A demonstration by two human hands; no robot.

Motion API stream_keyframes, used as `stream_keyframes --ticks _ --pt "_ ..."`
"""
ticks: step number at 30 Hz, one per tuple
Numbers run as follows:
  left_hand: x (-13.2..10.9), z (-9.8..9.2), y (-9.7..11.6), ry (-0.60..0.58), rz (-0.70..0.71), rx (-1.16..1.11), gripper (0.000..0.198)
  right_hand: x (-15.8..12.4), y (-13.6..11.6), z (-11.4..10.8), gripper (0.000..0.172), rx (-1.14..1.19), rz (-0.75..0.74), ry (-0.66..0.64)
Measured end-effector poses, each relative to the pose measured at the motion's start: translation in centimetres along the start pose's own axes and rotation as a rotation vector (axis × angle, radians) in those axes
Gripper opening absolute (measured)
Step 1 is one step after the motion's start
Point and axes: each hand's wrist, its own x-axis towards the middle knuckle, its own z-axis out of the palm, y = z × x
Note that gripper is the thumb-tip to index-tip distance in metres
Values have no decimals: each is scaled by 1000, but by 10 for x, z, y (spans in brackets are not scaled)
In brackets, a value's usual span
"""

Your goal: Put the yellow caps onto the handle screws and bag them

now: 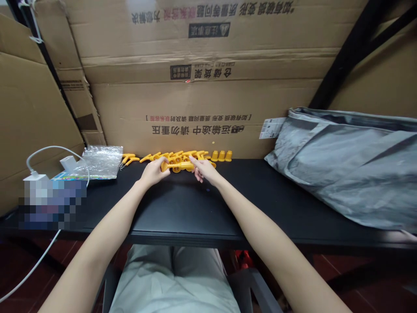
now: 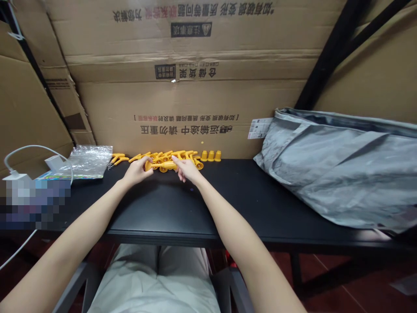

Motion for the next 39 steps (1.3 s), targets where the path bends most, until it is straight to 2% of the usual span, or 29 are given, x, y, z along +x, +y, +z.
stream_keyframes --ticks 4,7,9,11,16,22,28,32,35,39 --pt "1 0 -2 -9 -16 15 28 4 3 -2 57 -54 4 -32" --pt "1 0 -4 -15 -14 12 29 7 9 -7 46 -18 -122 -85" --pt "1 0 -5 -15 -13 9 29 9 12 -10 54 20 -211 -103" --pt "1 -1 -5 -17 -14 10 29 9 15 -11 53 27 -240 -122" --pt "0 -1 -3 -10 -5 10 28 7 12 -7 42 -1 -168 -138" --pt "-1 0 -1 3 -3 15 28 2 5 1 52 -11 -79 -66" --pt "-1 0 -1 -14 -40 40 30 6 9 2 49 -43 -33 -80" --pt "0 0 -2 -25 -61 51 30 10 18 -1 40 16 -86 -131" --pt "-1 1 -3 -27 -62 53 31 12 23 -2 48 39 -153 -158" --pt "-1 1 -4 -17 -38 43 31 13 25 -4 46 10 -187 -170"
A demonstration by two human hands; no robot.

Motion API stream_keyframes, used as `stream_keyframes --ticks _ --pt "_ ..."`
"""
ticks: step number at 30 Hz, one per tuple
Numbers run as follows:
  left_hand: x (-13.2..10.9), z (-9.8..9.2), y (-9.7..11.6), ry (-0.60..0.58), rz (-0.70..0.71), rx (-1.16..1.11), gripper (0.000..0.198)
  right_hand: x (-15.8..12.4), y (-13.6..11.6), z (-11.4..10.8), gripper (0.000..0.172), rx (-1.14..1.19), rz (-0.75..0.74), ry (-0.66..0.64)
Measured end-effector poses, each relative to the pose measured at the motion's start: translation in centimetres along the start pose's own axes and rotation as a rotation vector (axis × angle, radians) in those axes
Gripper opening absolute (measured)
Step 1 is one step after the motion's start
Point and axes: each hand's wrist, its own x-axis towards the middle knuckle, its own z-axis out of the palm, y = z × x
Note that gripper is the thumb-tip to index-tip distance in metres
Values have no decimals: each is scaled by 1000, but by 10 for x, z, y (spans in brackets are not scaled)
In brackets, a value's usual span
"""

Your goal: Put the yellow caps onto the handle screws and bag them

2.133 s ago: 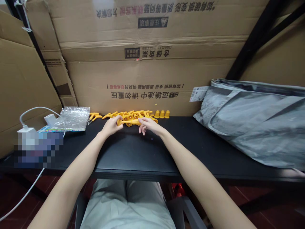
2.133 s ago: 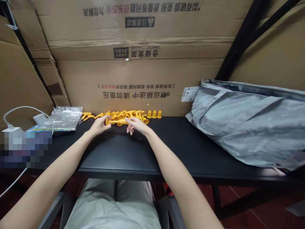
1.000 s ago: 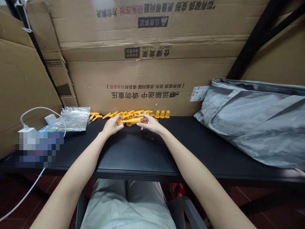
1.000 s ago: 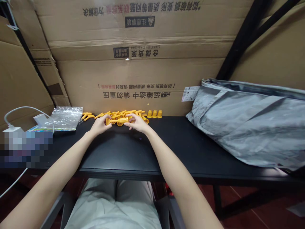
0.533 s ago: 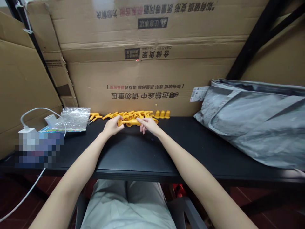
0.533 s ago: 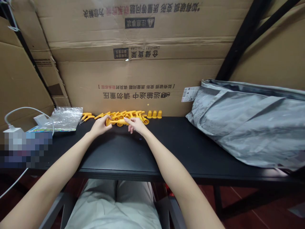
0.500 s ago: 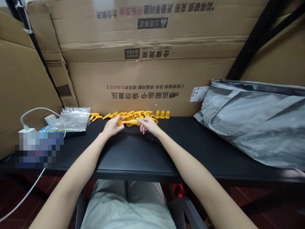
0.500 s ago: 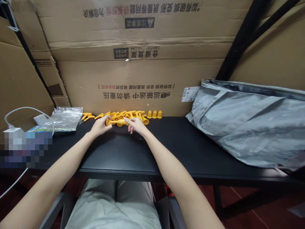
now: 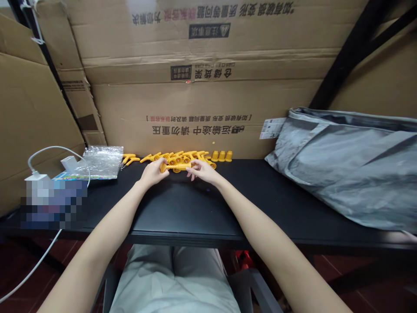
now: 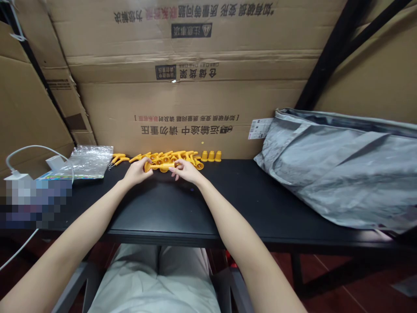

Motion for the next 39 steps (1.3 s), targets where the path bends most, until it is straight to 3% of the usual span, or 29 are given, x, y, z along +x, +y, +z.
stream_keyframes --ticks 10,20,31,39 --pt "-1 0 4 19 17 -16 29 -9 -18 2 47 -13 0 32" --pt "-2 -1 9 9 11 15 28 -6 -17 9 56 51 86 114" --pt "-2 -2 11 29 12 62 27 -3 -24 14 48 326 409 111" --pt "-2 -2 14 51 24 93 29 0 -19 10 54 383 537 -53"
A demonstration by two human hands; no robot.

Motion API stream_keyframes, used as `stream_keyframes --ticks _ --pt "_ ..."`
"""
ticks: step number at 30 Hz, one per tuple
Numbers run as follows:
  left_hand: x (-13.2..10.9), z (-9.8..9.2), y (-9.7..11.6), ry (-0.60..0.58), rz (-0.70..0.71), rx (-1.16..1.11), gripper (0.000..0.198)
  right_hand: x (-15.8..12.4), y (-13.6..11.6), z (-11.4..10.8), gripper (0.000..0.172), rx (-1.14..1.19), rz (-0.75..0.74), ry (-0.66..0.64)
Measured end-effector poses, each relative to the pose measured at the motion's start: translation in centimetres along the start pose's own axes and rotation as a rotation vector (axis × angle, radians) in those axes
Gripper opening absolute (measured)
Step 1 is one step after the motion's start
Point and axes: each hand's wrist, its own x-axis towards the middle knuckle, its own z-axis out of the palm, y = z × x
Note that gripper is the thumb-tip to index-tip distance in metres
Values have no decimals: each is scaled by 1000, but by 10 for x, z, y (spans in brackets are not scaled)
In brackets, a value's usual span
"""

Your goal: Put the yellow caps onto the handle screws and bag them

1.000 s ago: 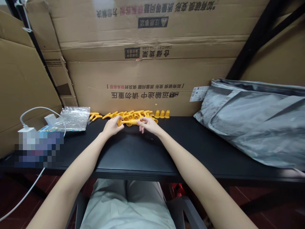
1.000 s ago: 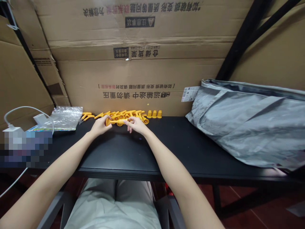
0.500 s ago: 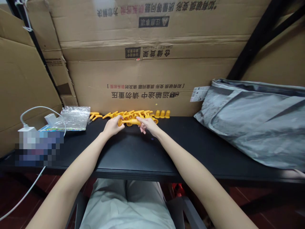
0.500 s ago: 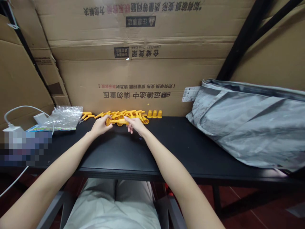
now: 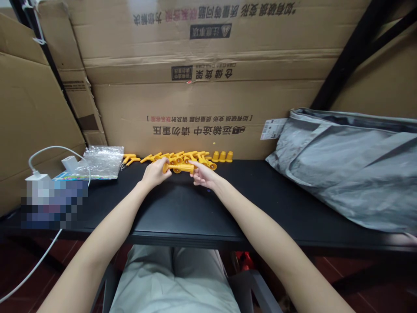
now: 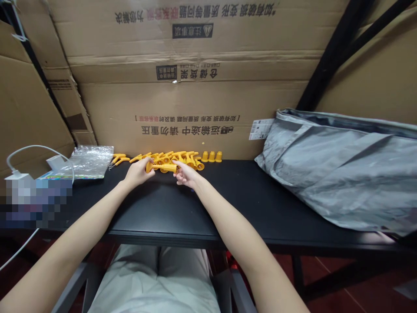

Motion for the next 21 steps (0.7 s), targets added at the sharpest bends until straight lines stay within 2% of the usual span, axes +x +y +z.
stream_keyframes --ticks 2,4,7,11,17,21 --pt "0 0 -1 -22 -3 -1 29 0 1 -1 57 -56 5 33" --pt "1 0 -3 -46 -17 -5 29 -1 2 -2 56 -133 -52 97" --pt "2 0 -6 -57 -44 -6 30 -2 3 -6 40 -219 -249 145" --pt "2 0 -8 -50 -45 -3 30 2 7 -13 40 -336 -450 124" --pt "1 3 -9 -49 -39 -18 29 6 9 -15 41 -390 -550 123" --pt "1 3 -9 -56 -38 -19 29 1 5 -12 39 -412 -553 104"
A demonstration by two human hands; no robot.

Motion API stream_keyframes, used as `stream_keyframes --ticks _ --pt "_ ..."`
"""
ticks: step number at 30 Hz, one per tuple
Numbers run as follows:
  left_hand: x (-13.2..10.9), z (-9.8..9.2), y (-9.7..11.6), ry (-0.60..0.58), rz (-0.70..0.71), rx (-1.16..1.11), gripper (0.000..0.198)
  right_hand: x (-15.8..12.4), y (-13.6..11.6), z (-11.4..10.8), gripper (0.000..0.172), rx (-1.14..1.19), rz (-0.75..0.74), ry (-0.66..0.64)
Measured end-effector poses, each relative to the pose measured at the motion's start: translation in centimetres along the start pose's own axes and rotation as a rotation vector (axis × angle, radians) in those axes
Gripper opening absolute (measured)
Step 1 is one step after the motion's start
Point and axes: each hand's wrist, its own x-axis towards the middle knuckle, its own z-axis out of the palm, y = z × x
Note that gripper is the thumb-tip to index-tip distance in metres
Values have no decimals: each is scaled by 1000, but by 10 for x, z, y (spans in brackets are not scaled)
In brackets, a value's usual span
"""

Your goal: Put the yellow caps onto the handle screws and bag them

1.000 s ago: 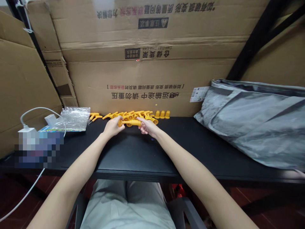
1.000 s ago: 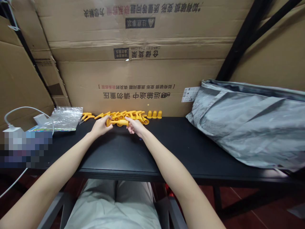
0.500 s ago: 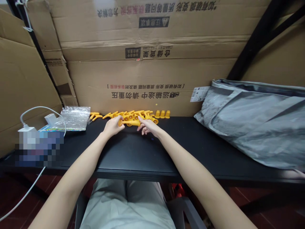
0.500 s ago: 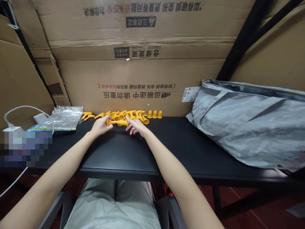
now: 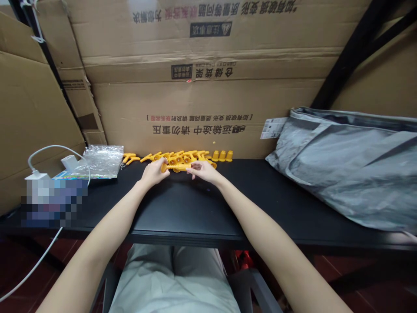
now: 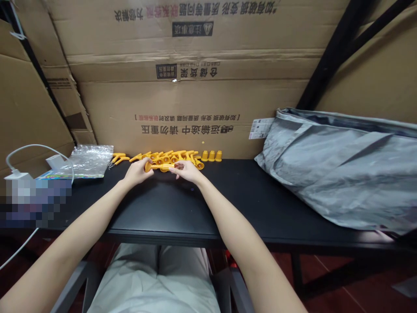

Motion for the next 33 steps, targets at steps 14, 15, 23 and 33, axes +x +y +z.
stream_keyframes --ticks 14,15,23,33 --pt "-1 0 5 24 8 -7 30 -1 -3 3 16 444 325 0" --pt "-2 1 5 27 12 -18 34 -1 -5 3 13 523 358 7" --pt "0 1 1 67 -60 -126 47 3 -13 -21 10 824 352 329" --pt "1 9 -5 22 -142 -117 34 18 21 -22 44 408 28 886"
